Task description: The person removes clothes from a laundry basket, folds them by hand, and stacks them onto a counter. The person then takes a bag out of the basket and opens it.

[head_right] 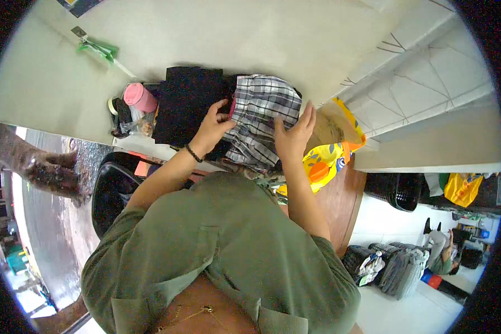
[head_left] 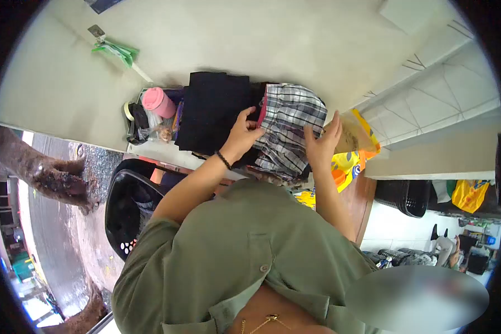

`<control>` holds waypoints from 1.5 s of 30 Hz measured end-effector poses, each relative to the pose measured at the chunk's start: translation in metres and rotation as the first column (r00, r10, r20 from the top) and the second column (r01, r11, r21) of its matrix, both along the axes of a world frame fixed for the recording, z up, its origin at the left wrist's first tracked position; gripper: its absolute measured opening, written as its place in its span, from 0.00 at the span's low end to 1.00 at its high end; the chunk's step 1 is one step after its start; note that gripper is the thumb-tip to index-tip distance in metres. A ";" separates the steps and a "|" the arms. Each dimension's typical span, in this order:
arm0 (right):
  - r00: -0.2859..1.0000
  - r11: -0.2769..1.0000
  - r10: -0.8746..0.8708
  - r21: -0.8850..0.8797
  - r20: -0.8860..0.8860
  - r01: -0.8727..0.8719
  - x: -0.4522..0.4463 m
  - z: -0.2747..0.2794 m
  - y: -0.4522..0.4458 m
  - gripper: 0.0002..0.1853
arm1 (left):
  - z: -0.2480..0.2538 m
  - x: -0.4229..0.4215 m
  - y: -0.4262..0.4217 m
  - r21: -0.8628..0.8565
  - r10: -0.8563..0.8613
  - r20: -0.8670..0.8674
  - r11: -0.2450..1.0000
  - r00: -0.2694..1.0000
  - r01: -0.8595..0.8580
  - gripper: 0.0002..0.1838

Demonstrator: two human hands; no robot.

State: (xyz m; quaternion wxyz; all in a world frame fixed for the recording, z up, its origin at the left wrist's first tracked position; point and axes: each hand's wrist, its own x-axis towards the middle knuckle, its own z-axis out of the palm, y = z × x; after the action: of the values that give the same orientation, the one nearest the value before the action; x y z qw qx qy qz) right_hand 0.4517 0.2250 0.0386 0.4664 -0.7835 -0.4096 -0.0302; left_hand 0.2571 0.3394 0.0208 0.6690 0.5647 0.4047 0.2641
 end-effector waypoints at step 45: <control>0.263 0.231 0.948 -0.180 -0.181 -0.956 -0.335 -0.046 -0.096 0.29 | -0.097 -0.503 -0.160 0.478 0.628 -0.708 0.762 0.323 -0.436 0.41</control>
State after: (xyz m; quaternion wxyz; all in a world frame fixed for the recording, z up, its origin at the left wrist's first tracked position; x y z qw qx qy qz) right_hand 0.1171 0.1293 -0.0074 0.2911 -0.4261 -0.7928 0.3245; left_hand -0.2459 0.1794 -0.0759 0.2020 0.5163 0.8070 0.2036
